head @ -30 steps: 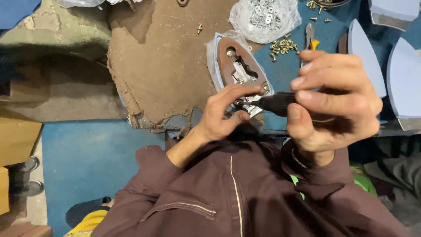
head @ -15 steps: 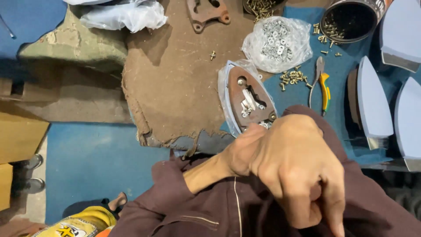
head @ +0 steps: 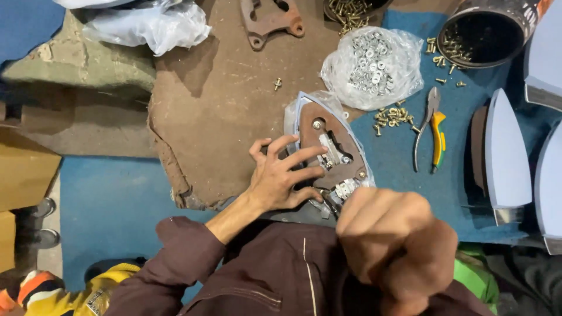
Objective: The person assembles an iron base by placing a metal plate onto the soleplate, then uses a screwdriver to tighten screws into the assembly. The person also uses pliers to adjust components on the iron base.
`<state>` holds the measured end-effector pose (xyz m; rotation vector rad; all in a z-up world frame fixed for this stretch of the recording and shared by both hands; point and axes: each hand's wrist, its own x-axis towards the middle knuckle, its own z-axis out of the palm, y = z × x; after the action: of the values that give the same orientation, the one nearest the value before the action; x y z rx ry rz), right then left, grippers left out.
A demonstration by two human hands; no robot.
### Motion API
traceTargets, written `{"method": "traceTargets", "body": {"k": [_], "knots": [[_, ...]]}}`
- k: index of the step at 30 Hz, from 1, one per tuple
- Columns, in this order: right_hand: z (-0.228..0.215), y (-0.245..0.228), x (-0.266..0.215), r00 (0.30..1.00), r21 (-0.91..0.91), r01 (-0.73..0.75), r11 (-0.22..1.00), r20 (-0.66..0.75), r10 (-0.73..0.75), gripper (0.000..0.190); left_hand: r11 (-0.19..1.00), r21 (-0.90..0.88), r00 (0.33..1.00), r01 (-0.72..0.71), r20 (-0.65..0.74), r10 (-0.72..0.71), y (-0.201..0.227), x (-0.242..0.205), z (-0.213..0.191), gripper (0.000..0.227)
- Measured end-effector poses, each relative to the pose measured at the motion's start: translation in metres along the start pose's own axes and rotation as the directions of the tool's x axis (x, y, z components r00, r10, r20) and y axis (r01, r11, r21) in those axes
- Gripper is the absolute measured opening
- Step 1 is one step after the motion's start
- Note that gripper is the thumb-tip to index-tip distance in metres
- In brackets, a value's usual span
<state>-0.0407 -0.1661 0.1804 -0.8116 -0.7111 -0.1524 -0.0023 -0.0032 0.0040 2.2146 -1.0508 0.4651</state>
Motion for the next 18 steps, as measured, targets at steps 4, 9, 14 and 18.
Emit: {"method": "traceTargets", "body": {"k": [4,9,14,18], "knots": [[-0.007,0.014,-0.028,0.942,-0.655,0.277,0.703,0.042,-0.332,0.019,0.998,0.061,1.000,-0.011,-0.010,0.012,0.002,0.002,-0.003,0.042],[0.014,0.009,-0.012,0.938,-0.673,0.272,0.688,0.026,-0.346,0.033,0.999,0.039,0.996,0.021,0.088,-0.025,0.006,-0.014,0.000,0.051],[0.019,-0.016,0.010,0.956,-0.725,0.104,0.680,-0.115,-0.269,0.037,0.864,-0.487,0.983,-0.127,0.056,0.176,0.022,0.013,-0.020,0.028],[-0.006,-0.026,0.034,0.951,-0.684,0.228,0.693,0.005,-0.308,0.012,0.824,-0.529,0.975,-0.200,-0.026,0.220,0.002,0.043,-0.010,0.030]]}}
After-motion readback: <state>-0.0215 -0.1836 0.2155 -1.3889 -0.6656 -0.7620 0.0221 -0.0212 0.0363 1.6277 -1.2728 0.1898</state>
